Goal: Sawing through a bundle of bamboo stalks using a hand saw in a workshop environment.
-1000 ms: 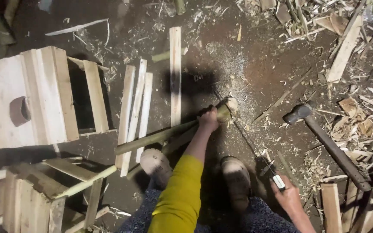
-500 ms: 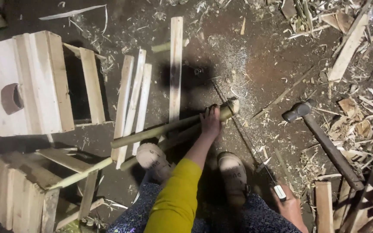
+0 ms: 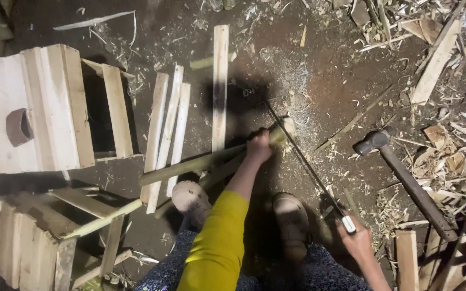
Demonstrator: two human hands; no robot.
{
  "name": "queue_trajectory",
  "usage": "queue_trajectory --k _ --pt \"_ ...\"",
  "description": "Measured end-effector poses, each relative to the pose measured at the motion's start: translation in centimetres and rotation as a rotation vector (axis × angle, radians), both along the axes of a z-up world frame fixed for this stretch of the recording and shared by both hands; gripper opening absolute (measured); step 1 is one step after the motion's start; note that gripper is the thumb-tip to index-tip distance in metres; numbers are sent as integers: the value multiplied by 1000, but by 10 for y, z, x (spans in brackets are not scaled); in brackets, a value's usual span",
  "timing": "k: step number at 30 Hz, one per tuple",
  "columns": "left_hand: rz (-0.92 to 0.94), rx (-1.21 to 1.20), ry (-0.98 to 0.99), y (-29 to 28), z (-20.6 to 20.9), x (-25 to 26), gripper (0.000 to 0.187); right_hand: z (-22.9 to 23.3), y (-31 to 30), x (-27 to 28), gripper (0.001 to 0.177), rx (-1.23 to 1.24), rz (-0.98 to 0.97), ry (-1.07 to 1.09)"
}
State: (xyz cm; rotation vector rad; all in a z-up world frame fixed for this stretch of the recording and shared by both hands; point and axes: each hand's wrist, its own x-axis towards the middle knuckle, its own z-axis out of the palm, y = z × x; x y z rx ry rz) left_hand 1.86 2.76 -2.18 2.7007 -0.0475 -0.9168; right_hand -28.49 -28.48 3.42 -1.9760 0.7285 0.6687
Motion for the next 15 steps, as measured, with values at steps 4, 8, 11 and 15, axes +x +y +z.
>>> queue_trajectory --k 4,8,11,15 --pt "-1 -73 -175 -11 3 -34 44 13 1 -30 54 -63 87 120" --pt "-105 -63 -240 -2 -14 -39 38 -1 1 -54 53 -6 63 -101" --pt "-67 -151 -283 2 -7 -27 58 17 6 -36 47 -46 86 -148" --pt "-94 -220 -201 15 -4 -19 62 55 12 -8 52 -92 163 -166"
